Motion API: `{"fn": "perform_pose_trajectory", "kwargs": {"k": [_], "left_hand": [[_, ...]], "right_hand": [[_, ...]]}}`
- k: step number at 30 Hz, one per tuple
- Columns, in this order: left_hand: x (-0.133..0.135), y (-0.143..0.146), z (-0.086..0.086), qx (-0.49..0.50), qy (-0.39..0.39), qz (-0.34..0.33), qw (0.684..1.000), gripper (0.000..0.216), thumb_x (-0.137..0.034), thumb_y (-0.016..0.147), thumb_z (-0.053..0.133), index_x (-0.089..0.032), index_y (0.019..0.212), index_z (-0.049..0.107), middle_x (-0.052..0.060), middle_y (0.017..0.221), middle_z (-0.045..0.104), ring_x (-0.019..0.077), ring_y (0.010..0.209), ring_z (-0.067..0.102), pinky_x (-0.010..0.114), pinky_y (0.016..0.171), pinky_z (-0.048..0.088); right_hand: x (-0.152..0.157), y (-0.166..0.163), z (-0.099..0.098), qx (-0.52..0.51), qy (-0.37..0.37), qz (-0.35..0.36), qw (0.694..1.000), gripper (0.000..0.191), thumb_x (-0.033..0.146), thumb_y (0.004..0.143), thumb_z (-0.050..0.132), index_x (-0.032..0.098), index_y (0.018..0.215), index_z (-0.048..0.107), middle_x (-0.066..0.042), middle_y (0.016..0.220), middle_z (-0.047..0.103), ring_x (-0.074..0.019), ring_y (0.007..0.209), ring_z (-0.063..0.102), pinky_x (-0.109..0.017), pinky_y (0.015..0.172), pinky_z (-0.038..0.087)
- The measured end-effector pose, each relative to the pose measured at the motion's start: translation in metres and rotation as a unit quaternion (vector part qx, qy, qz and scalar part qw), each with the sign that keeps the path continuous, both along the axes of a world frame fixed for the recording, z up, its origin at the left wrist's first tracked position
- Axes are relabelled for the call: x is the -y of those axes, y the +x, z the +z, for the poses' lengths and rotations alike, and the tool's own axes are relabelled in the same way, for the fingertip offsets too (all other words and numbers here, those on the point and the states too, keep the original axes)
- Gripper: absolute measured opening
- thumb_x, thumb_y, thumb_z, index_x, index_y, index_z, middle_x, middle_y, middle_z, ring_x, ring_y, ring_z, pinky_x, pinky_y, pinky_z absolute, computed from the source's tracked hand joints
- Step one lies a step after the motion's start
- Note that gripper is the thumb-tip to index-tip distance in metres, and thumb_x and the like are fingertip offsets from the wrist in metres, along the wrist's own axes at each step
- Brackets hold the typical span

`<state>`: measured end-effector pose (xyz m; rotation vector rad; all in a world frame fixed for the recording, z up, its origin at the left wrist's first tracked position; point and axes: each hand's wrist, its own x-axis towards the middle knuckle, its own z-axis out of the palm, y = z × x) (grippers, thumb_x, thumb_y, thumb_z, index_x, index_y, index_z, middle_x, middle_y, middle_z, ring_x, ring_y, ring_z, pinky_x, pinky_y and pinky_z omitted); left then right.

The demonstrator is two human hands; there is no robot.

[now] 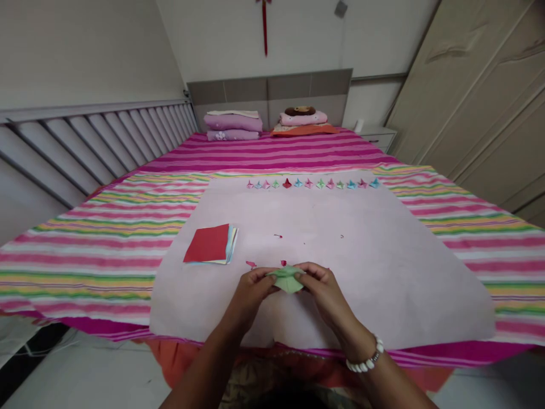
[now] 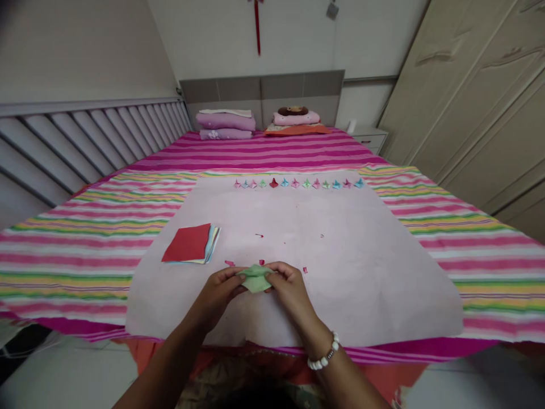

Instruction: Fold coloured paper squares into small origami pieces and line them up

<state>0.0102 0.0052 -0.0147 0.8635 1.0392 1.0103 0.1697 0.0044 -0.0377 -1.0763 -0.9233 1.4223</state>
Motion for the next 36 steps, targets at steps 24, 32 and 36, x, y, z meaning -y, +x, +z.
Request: {"fn": "perform_pose_trajectory", "kwargs": {"k": [24,32,36], "left_hand": [[-0.001,-0.005,0.013,-0.061,0.037,-0.072,0.995,0.025,-0.036,0.070,0.074,-0.014,0.082,0.074,0.002,0.073,0.069,0.0150,0.070,0.058,0.026,0.068,0.043],[-0.003,0.000,0.010,-0.098,0.082,0.013,0.992,0.027,-0.040,0.072,0.071,-0.014,0.067,0.068,-0.002,0.059,0.059,0.0109,0.056,0.048,0.022,0.055,0.037],[-0.005,-0.005,0.016,-0.101,0.067,0.062,0.991,0.030,-0.044,0.071,0.071,-0.015,0.064,0.064,-0.004,0.055,0.053,0.0090,0.051,0.043,0.021,0.051,0.034]], "right_hand": [[0.008,-0.002,0.003,0.025,0.006,0.071,0.997,0.027,0.039,0.063,0.078,0.015,0.064,0.066,0.007,0.047,0.046,-0.0073,0.045,0.034,-0.022,0.045,0.023],[0.017,-0.011,0.000,0.014,-0.019,0.097,0.995,0.029,0.039,0.063,0.078,0.016,0.056,0.062,0.003,0.052,0.056,-0.0084,0.048,0.039,-0.024,0.050,0.027],[0.019,-0.006,-0.005,0.015,-0.028,0.140,0.990,0.030,0.041,0.060,0.080,0.015,0.058,0.065,0.001,0.054,0.060,-0.0094,0.049,0.043,-0.024,0.050,0.031]]}}
